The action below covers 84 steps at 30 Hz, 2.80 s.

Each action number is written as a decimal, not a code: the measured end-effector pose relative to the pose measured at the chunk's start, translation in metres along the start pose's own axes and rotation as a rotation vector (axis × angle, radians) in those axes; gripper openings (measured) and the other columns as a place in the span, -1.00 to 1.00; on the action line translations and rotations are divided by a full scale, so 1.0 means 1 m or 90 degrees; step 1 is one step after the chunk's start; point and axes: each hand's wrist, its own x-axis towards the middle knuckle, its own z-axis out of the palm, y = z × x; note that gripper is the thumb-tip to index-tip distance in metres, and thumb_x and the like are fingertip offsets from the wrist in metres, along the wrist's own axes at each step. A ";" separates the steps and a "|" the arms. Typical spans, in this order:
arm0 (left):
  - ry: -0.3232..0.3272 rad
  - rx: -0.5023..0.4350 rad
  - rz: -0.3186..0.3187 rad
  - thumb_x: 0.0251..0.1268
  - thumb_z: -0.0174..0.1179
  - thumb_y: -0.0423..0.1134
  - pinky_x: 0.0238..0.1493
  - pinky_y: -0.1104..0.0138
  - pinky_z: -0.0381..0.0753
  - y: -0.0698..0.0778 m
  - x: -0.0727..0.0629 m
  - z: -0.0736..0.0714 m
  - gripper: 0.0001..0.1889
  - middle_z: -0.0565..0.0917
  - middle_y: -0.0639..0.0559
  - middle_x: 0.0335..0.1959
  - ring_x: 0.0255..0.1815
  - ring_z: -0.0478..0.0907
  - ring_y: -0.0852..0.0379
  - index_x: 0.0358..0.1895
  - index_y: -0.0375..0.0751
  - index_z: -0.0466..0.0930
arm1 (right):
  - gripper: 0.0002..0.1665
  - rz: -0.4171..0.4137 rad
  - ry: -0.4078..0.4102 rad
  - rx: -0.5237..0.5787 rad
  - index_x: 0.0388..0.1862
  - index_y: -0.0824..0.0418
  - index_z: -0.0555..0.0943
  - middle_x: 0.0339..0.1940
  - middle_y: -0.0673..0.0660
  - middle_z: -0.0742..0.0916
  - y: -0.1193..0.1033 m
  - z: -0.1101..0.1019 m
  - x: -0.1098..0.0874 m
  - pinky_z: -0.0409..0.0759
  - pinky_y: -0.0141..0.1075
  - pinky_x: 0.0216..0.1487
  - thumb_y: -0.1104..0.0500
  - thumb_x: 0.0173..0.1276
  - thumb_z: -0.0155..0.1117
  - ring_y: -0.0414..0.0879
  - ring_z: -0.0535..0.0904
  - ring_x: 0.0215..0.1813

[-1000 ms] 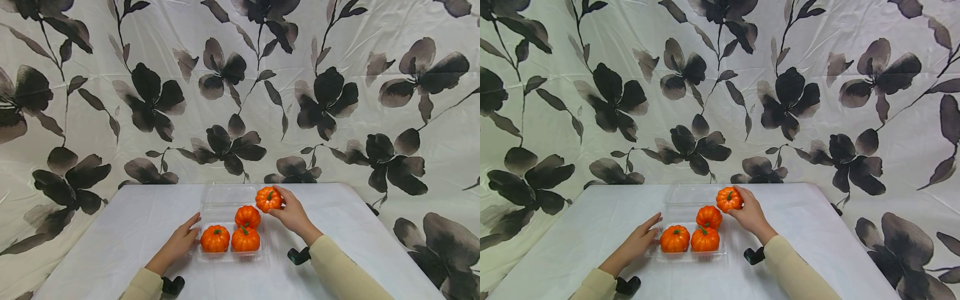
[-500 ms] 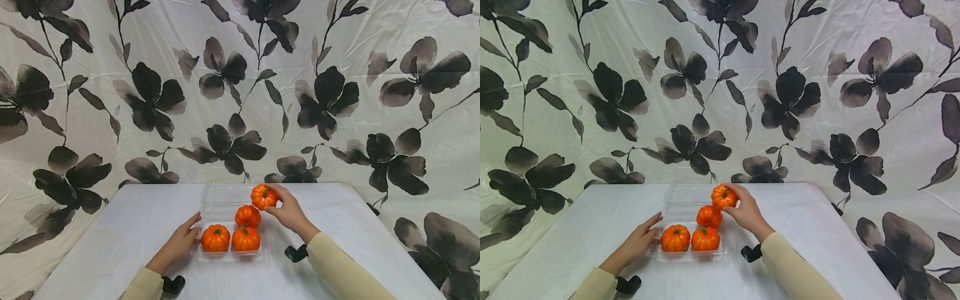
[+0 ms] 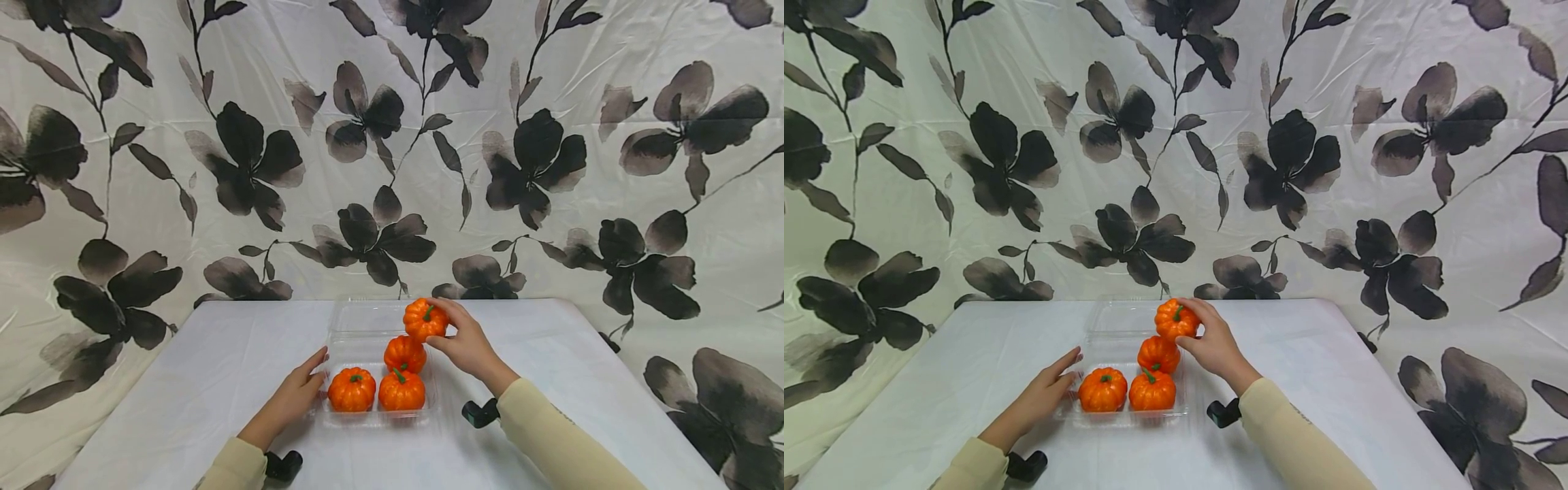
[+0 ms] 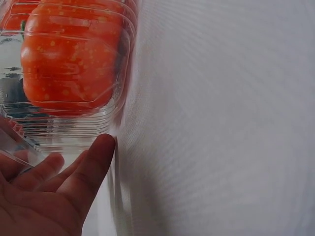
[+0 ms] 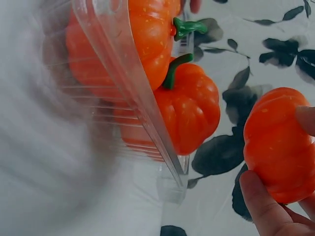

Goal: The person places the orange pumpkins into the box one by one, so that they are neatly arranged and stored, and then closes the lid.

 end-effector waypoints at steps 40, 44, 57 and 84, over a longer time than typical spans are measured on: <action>0.001 -0.002 0.011 0.48 -0.07 -0.23 0.06 0.17 0.65 -0.002 0.000 0.000 -0.41 0.34 -0.17 0.45 -0.08 0.58 0.09 0.53 -0.10 0.09 | -0.44 -0.103 -0.067 -0.067 0.35 -0.10 0.43 0.51 0.00 0.34 -0.020 0.033 0.014 0.59 0.02 0.17 0.16 0.38 0.24 0.10 0.34 0.45; 0.001 0.007 0.007 0.48 -0.07 -0.21 0.10 0.13 0.64 -0.003 0.001 0.000 -0.41 0.34 -0.14 0.45 -0.08 0.59 0.10 0.53 -0.07 0.08 | -0.41 -0.102 -0.089 -0.072 0.37 -0.07 0.37 0.53 0.01 0.32 -0.021 0.036 0.017 0.60 -0.03 0.17 0.14 0.38 0.24 0.08 0.35 0.45; 0.000 0.001 0.005 0.47 -0.08 -0.23 0.05 0.17 0.65 -0.001 0.001 0.000 -0.41 0.34 -0.17 0.45 -0.11 0.58 0.10 0.53 -0.09 0.09 | -0.41 -0.119 -0.143 -0.072 0.32 -0.06 0.43 0.49 -0.01 0.37 -0.028 0.041 0.023 0.60 -0.13 0.19 0.19 0.32 0.31 0.01 0.40 0.41; -0.009 0.015 -0.005 0.46 -0.04 -0.22 -0.04 0.24 0.67 0.003 0.001 -0.003 -0.41 0.38 -0.15 0.43 -0.26 0.55 0.15 0.52 -0.10 0.12 | -0.56 -0.139 -0.185 -0.155 0.16 -0.04 0.55 0.31 0.01 0.55 -0.039 0.063 0.034 0.52 -0.08 0.28 0.23 0.31 0.29 -0.01 0.48 0.30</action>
